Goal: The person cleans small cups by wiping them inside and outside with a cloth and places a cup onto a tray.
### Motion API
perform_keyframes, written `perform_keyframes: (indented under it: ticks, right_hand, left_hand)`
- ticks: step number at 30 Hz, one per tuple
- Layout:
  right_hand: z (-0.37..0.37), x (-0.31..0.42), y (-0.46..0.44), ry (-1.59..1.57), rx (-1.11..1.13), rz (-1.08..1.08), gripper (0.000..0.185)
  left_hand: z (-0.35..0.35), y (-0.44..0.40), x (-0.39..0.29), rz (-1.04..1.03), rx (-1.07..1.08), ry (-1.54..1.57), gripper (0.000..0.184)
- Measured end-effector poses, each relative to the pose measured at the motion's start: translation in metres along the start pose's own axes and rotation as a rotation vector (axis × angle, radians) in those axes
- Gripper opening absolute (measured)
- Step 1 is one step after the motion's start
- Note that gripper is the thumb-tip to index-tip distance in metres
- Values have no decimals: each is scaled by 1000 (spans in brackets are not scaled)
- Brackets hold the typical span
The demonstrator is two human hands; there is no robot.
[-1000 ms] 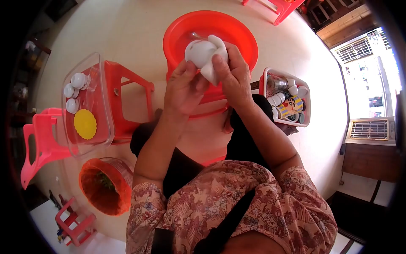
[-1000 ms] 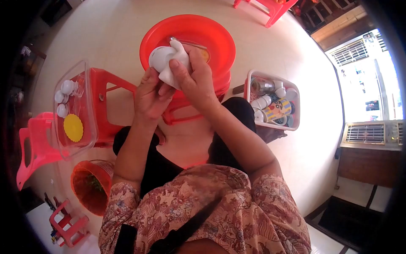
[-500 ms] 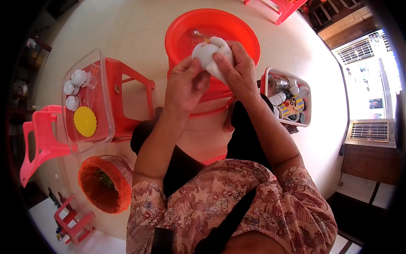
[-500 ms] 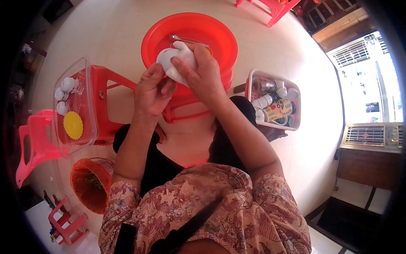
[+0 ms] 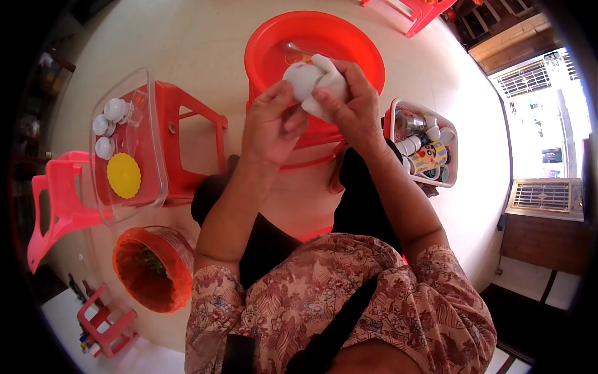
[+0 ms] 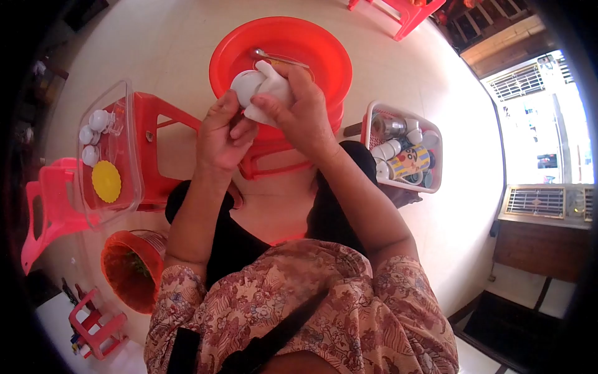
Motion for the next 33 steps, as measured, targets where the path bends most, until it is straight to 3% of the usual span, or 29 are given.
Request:
perform_keyframes:
  ticks: [3, 6, 9, 12, 15, 16, 20, 26, 28, 30, 33]
  right_hand:
    - [2, 3, -2, -50, -28, -220, 31]
    - [6, -26, -8, -353, -64, -480, 29]
    - [9, -26, -12, 324, 148, -37, 29]
    - [10, -20, -2, -475, -88, -427, 31]
    - [-3, -7, 5, -147, -54, -14, 37]
    - [-11, 1, 4, 269, -11, 307, 39]
    - [-18, 3, 1, 151, -45, 124, 35]
    - [-1, -9, -25, -181, 80, -409, 24]
    - [6, -28, -32, -193, 165, -275, 27]
    - [4, -41, -24, -587, 118, -548, 29]
    - [3, -20, -10, -247, 90, -307, 31]
  left_hand:
    - [-4, -1, 3, -5, -19, -148, 22]
    - [-10, 3, 8, 45, -1, -186, 23]
    - [-18, 6, 13, 73, -35, -160, 24]
    - [-16, 6, 10, 27, -146, -114, 24]
    - [-14, 5, 7, 23, -261, -69, 22]
    - [-14, 7, 10, 40, -262, -79, 22]
    - [-15, 8, 8, -26, -172, -241, 22]
    - [-15, 8, 15, -24, -110, -519, 20]
    - [-21, 9, 16, 10, -70, -528, 19]
    - [-21, 8, 18, 19, -62, -462, 19]
    - [-13, 4, 22, 14, -70, -216, 21]
Point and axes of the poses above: each hand's wrist, its own y-axis away from the middle knuckle, its own z-axis out of the back of the hand, x = y × z, the point moved 4 cm from there along -y, towards the middle knuckle, and after that the axes turned 7 degrees about x, right-handed, at the moved point
